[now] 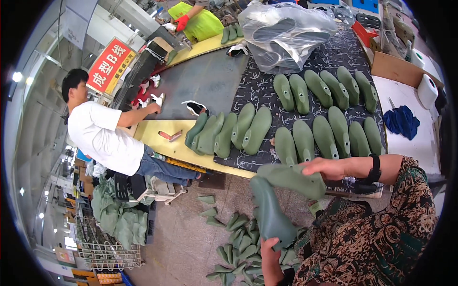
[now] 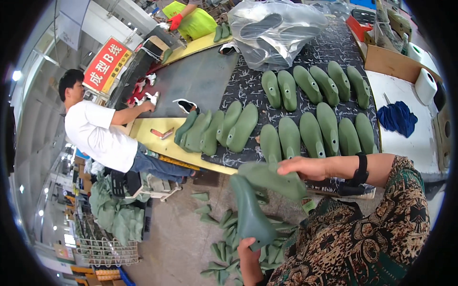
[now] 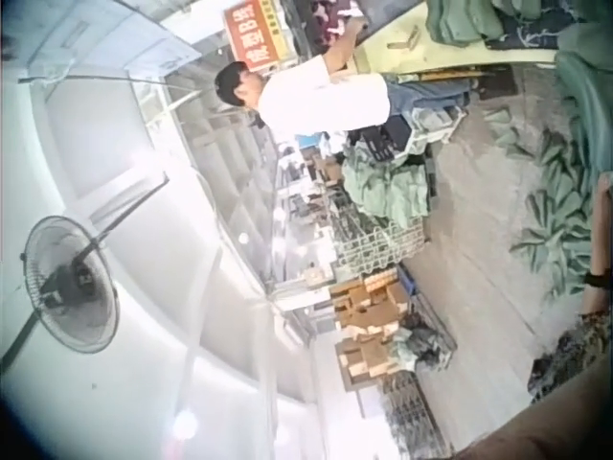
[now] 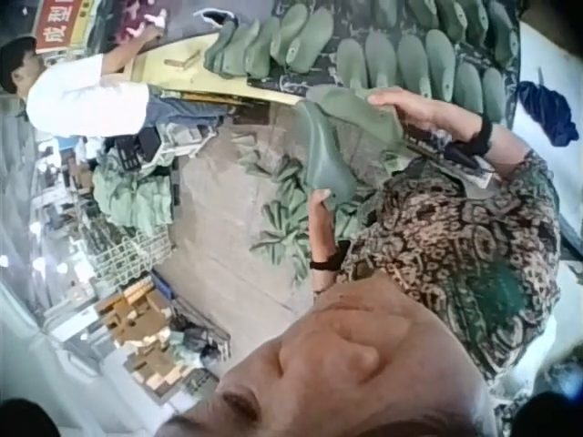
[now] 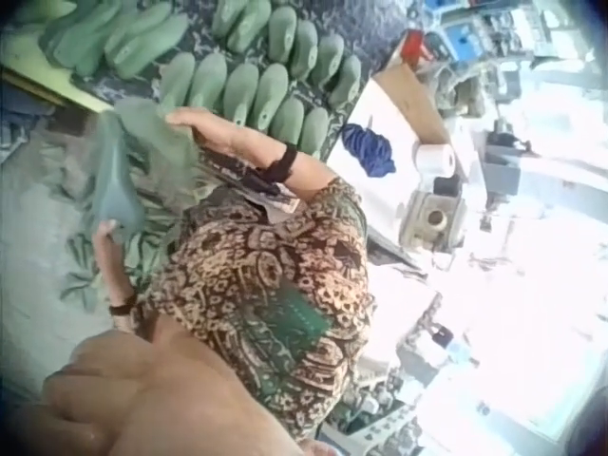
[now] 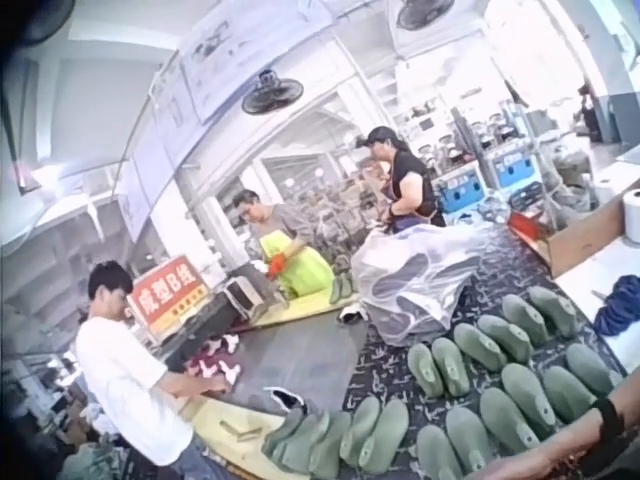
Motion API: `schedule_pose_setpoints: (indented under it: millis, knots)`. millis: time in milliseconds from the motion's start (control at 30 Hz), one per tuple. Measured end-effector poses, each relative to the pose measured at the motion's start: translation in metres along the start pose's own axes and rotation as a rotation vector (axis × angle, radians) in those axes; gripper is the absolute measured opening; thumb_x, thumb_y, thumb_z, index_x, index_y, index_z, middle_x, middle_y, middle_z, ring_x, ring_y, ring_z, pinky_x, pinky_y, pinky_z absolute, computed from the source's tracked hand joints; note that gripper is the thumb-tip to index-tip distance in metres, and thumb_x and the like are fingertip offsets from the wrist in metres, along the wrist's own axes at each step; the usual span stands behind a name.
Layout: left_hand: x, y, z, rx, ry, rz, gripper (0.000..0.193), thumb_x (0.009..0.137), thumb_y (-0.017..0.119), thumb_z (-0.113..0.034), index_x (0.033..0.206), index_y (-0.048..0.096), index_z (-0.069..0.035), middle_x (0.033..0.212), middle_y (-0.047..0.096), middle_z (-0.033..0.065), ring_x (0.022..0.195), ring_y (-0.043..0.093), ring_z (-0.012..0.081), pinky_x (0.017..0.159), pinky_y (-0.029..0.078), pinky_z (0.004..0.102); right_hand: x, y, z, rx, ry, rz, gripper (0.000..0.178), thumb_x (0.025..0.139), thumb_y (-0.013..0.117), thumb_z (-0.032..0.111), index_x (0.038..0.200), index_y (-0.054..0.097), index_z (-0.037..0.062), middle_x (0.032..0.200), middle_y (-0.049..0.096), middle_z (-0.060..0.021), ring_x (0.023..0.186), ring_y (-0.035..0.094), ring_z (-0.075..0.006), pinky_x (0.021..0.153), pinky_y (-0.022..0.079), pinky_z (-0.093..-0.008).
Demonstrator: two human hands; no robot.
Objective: The recorder collects green plastic shoe lasts from the floor, organizes them on a workbench, and puts some into a large black bag.
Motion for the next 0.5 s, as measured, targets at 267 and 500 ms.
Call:
schedule_pose_setpoints:
  millis: [267,500]
  knots:
    - [0.103,0.102,-0.033,0.16,-0.139,0.143,0.048,0.068,0.054,-0.012,0.114,0.049,0.004,0.106,0.057,0.0135,0.098,0.056,0.0275,0.087,0.044,0.0408,0.033,-0.092,0.053,0.065,-0.11,-0.297,0.061,0.083,0.05,0.047,0.127,0.042,0.0069,0.115,0.051,-0.0052,0.103,0.047,-0.0156,0.079,0.04,-0.0312]
    - [0.235,0.182,-0.079,0.346,-0.252,0.237,0.04,0.073,0.057,-0.024,0.108,0.052,-0.005,0.1,0.057,0.0086,0.092,0.057,0.0225,0.078,0.047,0.0414,0.106,-0.16,0.089,0.119,-0.081,-0.439,0.057,0.084,0.048,0.047,0.123,0.046,0.0063,0.116,0.053,-0.0096,0.104,0.054,-0.0231,0.082,0.044,-0.044]
Point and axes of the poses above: each hand's wrist, its own x-axis towards the middle knuckle, its own y-axis out of the palm, z = x × y, the point moved 8 cm from there along x, towards the middle knuckle
